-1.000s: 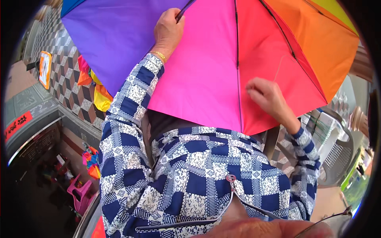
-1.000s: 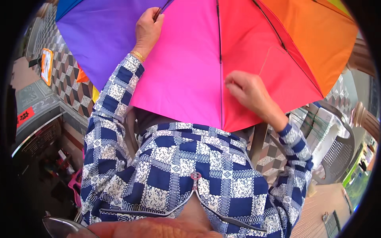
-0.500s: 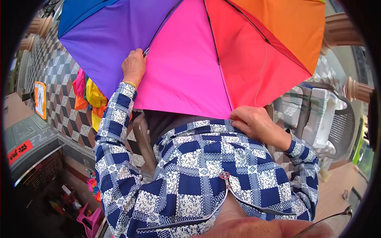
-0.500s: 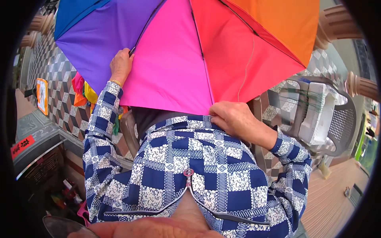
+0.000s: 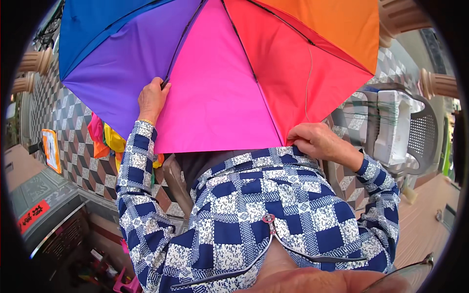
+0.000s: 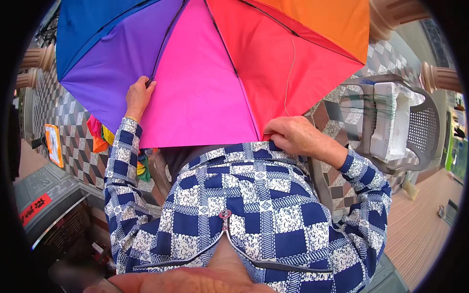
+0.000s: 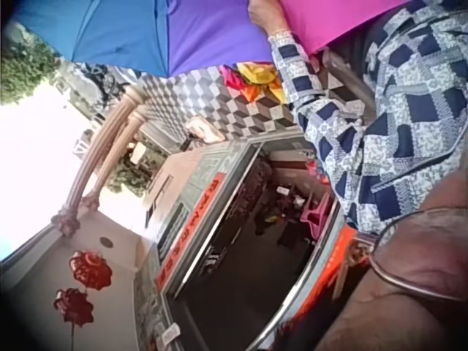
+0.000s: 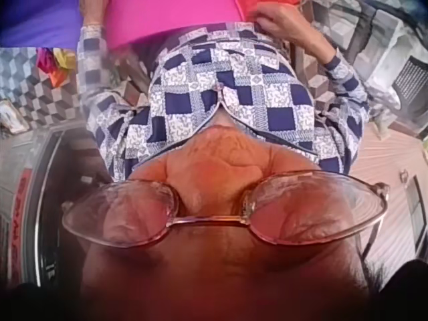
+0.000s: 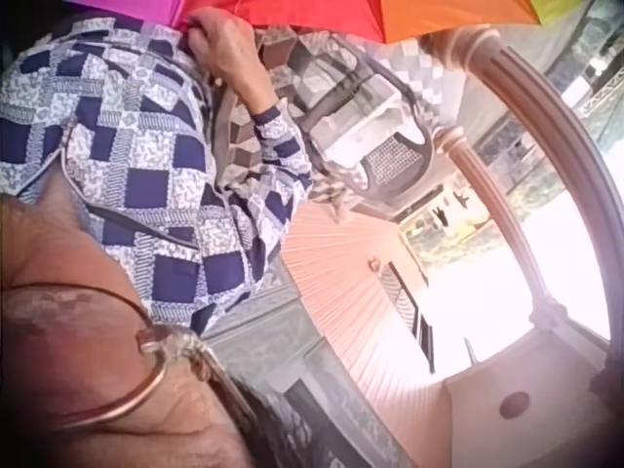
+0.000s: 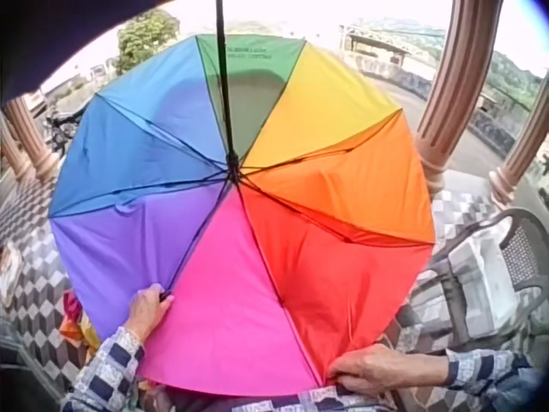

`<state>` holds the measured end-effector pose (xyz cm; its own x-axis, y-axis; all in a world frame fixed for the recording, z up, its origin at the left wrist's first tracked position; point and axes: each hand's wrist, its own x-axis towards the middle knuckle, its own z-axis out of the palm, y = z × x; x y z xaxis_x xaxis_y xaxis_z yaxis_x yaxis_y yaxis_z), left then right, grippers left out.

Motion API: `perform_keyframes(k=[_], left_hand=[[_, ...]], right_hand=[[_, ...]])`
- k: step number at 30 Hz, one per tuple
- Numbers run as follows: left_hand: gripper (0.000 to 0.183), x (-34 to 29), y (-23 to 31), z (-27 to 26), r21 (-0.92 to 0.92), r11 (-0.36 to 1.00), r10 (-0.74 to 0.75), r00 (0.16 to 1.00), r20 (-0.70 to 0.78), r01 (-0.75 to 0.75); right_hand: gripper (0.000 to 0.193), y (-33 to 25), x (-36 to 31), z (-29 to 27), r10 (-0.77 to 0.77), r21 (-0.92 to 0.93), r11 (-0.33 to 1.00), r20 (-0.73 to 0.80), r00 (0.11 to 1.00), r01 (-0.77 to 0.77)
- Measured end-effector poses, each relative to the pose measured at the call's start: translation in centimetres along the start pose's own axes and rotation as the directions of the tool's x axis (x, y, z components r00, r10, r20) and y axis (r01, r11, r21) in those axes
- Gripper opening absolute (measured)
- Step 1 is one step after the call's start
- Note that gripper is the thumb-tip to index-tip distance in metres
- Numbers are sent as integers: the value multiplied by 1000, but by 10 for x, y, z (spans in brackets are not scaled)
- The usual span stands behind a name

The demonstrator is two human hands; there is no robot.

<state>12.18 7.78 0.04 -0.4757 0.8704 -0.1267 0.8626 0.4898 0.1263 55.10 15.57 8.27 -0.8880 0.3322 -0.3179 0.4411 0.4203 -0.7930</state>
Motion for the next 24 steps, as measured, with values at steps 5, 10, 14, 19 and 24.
perform_keyframes(k=[5,10,14,19,24], left_hand=[[26,3,-6,8,-21,1000,8,998,-66,-9],[23,4,-9,10,-14,998,61,989,-131,-64],[23,8,-6,8,-2,999,43,995,-93,-44],[26,10,5,11,-158,987,-6,996,-90,-8],[26,10,12,7,-444,895,-41,988,-152,-31]], right_hand=[[14,17,-11,-8,-56,-338,941,-203,978,-16],[10,24,7,-34,-118,-457,883,-432,894,-104],[9,-21,49,-79,-358,-448,888,-533,767,102],[6,-76,68,-123,-512,-445,855,-650,561,265],[16,-55,57,-136,-561,-495,825,-664,493,272]])
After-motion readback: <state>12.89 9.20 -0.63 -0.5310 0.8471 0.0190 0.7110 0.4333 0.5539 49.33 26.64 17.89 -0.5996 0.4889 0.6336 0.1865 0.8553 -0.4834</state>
